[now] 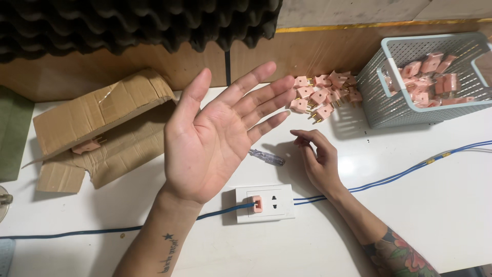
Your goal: The person assembles an electrical plug. They use a tester screwdriver to loosen terminal screws, insert the ends of a blue wire into the plug housing, and then secure the two halves of the housing back together.
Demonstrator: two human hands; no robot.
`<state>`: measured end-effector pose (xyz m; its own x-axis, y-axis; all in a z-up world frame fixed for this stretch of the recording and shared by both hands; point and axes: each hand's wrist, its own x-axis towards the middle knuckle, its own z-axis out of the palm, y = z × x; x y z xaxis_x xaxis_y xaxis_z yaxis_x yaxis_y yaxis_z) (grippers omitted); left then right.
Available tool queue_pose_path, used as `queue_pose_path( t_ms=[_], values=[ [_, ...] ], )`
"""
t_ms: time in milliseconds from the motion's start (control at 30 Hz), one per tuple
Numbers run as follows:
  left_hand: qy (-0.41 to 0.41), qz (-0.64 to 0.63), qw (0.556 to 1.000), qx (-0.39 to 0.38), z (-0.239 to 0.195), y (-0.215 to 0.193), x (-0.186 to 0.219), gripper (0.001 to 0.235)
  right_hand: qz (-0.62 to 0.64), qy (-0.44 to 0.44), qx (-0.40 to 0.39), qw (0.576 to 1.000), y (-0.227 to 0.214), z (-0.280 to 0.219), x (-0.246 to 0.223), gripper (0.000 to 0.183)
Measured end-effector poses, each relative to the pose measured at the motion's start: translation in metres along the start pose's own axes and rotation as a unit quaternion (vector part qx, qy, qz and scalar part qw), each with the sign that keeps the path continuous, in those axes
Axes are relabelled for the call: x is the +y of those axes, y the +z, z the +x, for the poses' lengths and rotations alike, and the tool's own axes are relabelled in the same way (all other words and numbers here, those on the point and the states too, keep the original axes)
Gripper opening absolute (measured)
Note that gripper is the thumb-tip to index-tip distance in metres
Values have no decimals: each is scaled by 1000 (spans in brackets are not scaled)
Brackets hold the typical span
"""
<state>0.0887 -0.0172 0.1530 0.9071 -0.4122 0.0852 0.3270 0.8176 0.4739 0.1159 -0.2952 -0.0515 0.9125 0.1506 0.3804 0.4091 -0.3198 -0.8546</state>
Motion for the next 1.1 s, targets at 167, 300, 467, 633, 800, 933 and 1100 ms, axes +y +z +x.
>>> queue_pose_path(
  t_ms=[167,300,467,633,800,933,1100],
  values=[
    [-14,-35,998,50,5,12,-7,80,-14,-39,3,999,-1,2,-5,41],
    [-18,-79,994,79,0,26,-14,84,-27,-119,28,992,-4,7,-42,36],
    [-4,-84,996,-13,-7,11,-21,77,-79,-257,68,961,-28,40,-129,15],
    [15,38,998,-51,-12,13,-28,75,-45,-288,174,940,-44,62,-172,15],
    [166,692,697,-92,-21,29,-56,58,687,42,45,724,-56,73,-178,26],
    [312,818,460,-150,-5,13,-75,55,673,202,134,698,-28,86,-181,14],
    [317,841,393,-193,-4,8,-80,75,664,259,90,696,-14,81,-201,16]
  ],
)
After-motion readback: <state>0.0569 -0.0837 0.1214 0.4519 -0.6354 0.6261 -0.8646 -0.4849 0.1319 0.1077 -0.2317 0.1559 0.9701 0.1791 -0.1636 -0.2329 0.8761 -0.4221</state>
